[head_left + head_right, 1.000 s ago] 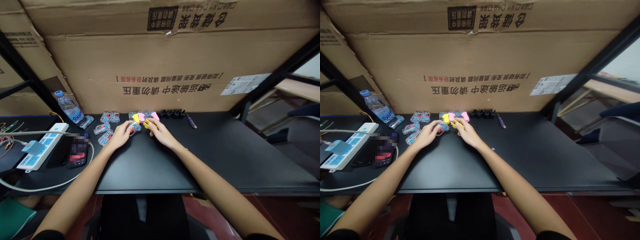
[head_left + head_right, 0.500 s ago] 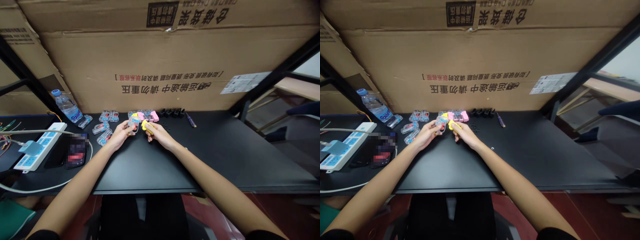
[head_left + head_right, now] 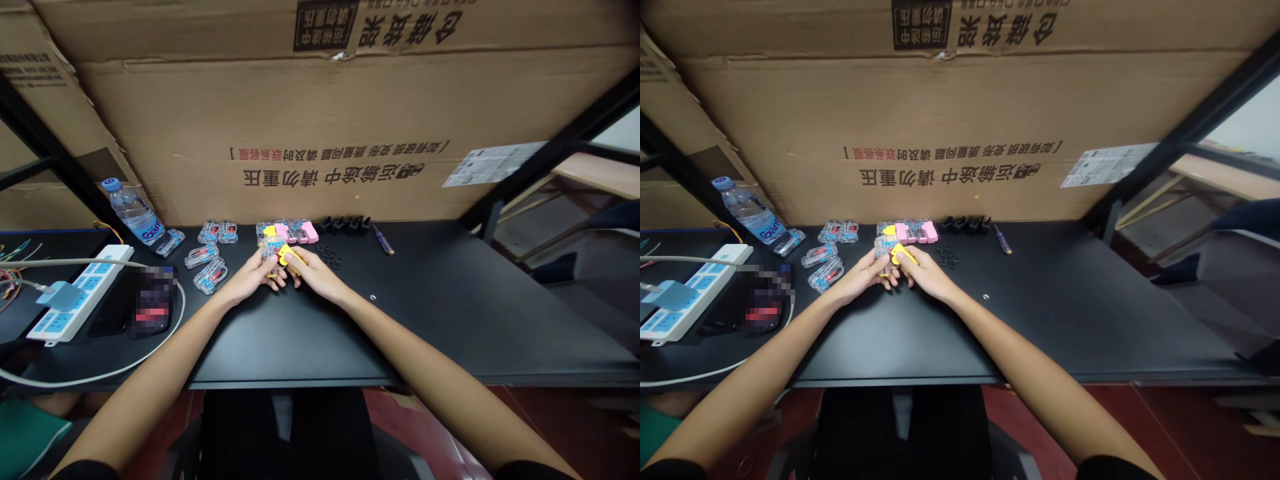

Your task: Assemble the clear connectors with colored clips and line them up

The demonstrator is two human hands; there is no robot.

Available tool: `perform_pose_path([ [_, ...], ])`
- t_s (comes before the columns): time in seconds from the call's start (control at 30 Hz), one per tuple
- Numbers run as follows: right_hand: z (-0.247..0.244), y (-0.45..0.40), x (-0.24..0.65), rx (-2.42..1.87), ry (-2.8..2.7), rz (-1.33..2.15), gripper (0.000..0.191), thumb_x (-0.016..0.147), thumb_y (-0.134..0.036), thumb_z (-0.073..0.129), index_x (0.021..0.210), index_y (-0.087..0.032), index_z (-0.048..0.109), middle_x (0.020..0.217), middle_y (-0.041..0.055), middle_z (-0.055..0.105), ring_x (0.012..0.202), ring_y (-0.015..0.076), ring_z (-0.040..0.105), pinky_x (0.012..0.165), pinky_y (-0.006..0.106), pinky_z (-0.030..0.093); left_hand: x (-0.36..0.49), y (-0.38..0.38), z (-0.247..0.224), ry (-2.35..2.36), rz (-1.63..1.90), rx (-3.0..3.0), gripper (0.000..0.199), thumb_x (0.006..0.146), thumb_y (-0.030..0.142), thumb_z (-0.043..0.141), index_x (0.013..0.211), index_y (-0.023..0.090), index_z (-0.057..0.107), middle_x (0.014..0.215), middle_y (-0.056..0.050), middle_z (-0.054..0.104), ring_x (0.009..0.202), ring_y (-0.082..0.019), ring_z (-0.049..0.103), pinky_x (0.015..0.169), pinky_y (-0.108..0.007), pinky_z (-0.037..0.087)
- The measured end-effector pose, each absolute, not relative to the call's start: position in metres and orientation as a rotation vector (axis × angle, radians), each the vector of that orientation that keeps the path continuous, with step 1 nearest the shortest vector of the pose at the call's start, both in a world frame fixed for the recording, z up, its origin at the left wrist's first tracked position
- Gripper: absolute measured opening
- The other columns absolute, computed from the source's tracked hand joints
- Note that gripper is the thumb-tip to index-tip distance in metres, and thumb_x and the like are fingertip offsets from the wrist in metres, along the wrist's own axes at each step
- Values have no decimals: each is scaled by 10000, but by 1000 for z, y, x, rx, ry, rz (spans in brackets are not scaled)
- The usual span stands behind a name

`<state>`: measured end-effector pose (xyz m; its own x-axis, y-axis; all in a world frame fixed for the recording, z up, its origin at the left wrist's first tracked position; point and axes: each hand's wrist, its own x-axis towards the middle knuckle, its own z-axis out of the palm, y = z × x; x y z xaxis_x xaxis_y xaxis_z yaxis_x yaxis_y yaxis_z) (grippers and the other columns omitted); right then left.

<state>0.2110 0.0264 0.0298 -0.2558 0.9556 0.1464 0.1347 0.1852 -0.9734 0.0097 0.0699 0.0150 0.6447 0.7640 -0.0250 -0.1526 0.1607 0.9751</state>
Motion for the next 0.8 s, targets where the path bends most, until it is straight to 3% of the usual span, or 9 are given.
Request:
perform_pose_path([
  [0.27,21,24,201,-1005,-1395,1236,487,1019,-709,596,994,-223,571,743,-54,524,554,107,514,522,267,501,12,67,22,521,734,1268,620,919,691,771,1170,180,525,817,3,665,628,-121,618,627,-261,496],
  [0.47,22,25,204,-1020,-1422,1283,536,982,-744,626,929,-214,567,706,-63,487,551,104,484,514,260,505,11,65,20,551,727,1403,642,964,710,686,1273,178,502,714,55,569,543,-104,485,550,-243,411],
  [0.67,26,23,206,-1055,-1440,1293,552,968,-751,643,898,-210,562,679,-73,463,523,87,431,505,244,488,8,65,25,651,714,1451,560,964,694,669,1157,191,517,734,60,517,554,-97,458,508,-224,373],
  [0.8,27,21,207,-1005,-1378,1412,529,962,-722,674,891,-211,560,677,-77,461,508,76,373,511,245,493,5,64,28,686,708,1541,608,1004,687,604,1323,178,508,712,75,472,536,-103,432,489,-228,332],
])
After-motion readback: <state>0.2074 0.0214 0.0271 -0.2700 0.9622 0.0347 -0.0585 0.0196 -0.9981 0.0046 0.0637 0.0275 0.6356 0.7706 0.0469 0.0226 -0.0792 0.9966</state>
